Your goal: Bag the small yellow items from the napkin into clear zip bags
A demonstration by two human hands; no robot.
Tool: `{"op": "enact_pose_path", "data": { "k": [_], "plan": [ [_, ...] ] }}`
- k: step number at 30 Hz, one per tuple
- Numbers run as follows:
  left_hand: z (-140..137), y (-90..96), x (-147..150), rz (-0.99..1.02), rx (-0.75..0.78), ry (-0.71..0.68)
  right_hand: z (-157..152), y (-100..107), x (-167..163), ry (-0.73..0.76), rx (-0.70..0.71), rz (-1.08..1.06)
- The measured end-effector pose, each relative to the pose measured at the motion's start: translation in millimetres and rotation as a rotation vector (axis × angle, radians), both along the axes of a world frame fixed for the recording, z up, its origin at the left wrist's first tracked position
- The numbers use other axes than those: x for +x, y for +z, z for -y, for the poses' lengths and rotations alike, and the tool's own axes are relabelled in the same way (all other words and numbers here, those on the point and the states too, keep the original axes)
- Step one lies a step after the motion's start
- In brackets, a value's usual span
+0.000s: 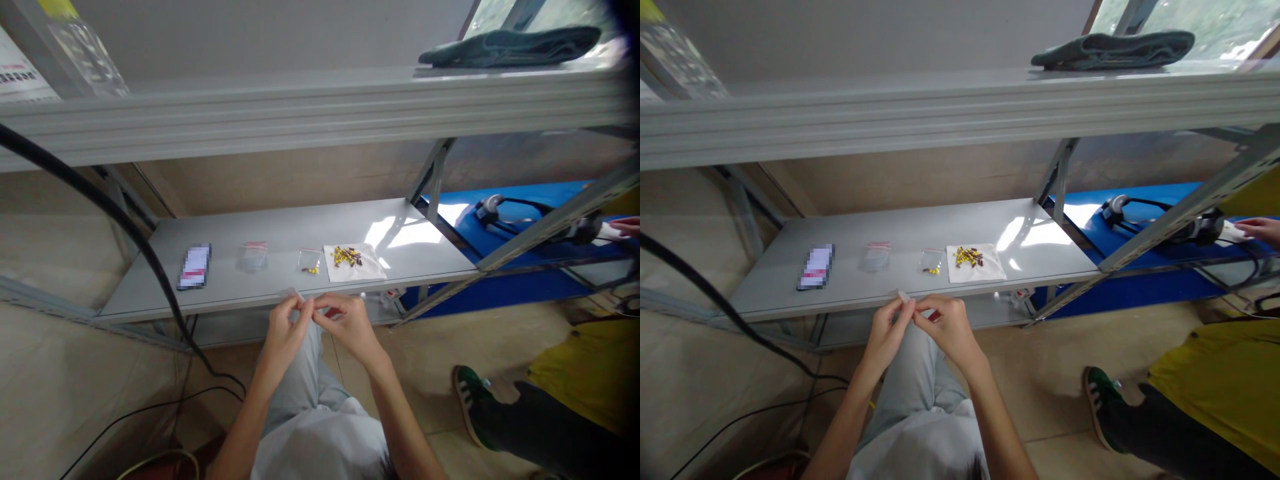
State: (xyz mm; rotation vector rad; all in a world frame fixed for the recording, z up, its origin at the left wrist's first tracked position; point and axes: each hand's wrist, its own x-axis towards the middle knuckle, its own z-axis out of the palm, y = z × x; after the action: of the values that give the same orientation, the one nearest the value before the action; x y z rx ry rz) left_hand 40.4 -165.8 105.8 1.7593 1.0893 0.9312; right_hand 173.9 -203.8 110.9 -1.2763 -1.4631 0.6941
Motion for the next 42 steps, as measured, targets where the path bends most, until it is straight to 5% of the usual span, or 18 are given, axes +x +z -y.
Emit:
{"op": "enact_pose_path", "data": {
  "k": [8, 19, 30, 42],
  "plan": [
    [1, -5.5, 7, 0.049, -0.035, 0.024, -4, -3, 1, -0.050, -0.039, -0.128],
    [-6, -9.6, 8, -0.179, 0.253, -0.016, -5, -8, -5, -0.164, 0.036, 0.067],
    [-1, -13.8, 5, -0.334, 0.326, 0.053, -8, -17, 1, -0.369, 0.030, 0.111],
    [-3, -16.6, 3, -0.289, 0.338, 0.078, -3, -12, 3, -0.060, -0.121, 0.500]
  ]
}}
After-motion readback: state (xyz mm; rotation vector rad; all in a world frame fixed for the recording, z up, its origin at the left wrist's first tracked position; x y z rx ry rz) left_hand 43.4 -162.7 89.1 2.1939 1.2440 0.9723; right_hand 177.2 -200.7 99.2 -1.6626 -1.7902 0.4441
